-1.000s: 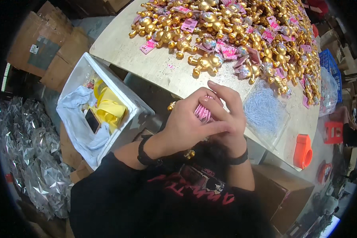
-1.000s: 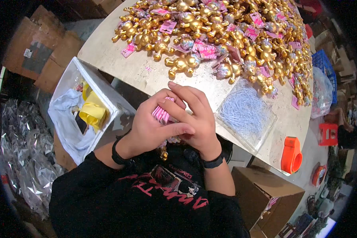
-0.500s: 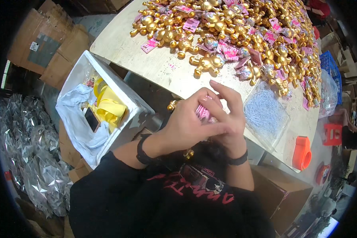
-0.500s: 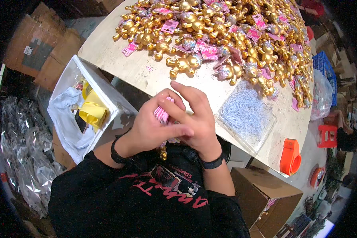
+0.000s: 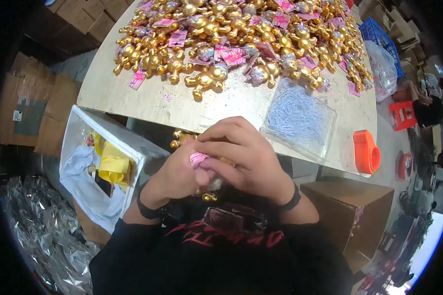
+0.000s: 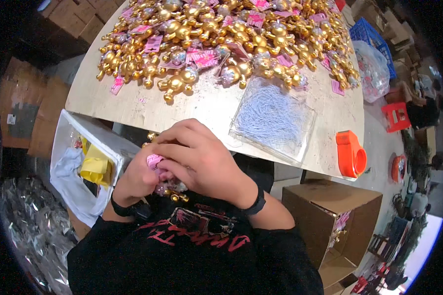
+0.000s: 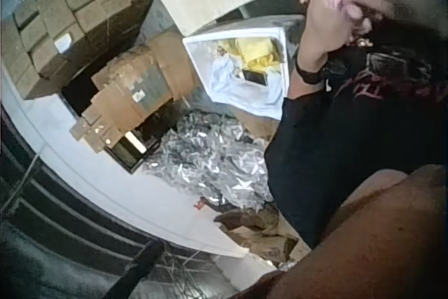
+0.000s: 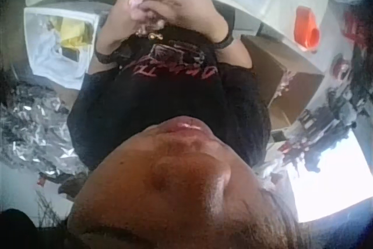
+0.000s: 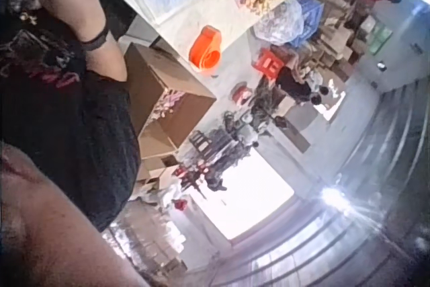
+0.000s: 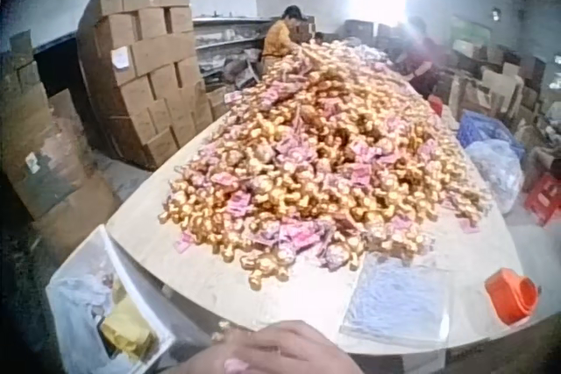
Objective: Packaging gold bear-shaped ornaments into a cardboard box and sealing it with tape.
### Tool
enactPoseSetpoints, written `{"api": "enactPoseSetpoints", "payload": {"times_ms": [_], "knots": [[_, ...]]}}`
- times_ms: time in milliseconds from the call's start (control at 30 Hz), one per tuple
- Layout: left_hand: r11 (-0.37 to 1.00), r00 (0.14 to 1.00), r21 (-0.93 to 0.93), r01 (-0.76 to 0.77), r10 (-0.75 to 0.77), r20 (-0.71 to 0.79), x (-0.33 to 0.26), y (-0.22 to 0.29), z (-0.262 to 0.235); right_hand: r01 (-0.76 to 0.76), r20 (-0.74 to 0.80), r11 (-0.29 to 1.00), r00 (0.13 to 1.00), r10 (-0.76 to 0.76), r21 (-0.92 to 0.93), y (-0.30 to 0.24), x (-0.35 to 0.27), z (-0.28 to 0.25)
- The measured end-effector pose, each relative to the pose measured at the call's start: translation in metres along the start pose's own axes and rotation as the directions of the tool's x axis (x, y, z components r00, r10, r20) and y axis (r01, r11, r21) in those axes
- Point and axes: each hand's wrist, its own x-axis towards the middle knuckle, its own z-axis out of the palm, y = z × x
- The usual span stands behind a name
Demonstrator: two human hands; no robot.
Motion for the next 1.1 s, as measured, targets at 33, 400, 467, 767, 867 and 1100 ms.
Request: {"api": "enactPoseSetpoints", "payload": {"times_ms": [33, 400, 467, 767, 867, 1100], "knots": [[0.995, 1.0, -0.094, 0.028, -0.029, -0.009, -0.001, 0.002, 0.003, -0.001, -0.011, 1.0, 1.0, 0.001, -0.012, -0.002, -0.001, 0.0], [0.906, 0.92, 0.421, -0.036, -0.135, 0.369, 0.006, 0.012, -0.003, -0.095, 0.091, 0.994, 0.992, 0.09, 0.045, -0.007, -0.023, -0.009], [0.911, 0.945, 0.411, -0.027, -0.111, 0.307, 0.009, 0.008, 0.003, -0.246, 0.093, 0.958, 0.968, 0.234, 0.149, -0.023, -0.025, -0.025], [0.962, 0.961, -0.055, -0.268, 0.271, 0.054, 0.022, -0.012, 0.007, -0.462, -0.362, 0.623, 0.886, 0.29, -0.632, 0.03, -0.063, -0.05], [0.952, 0.965, -0.165, -0.256, 0.263, 0.019, 0.022, -0.011, 0.016, -0.479, -0.414, 0.701, 0.866, 0.28, -0.528, 0.034, -0.062, -0.05], [0.971, 0.985, -0.166, -0.171, 0.164, -0.057, 0.017, -0.012, 0.017, -0.641, -0.494, 0.74, 0.72, 0.487, -0.205, 0.02, -0.055, -0.063]]}}
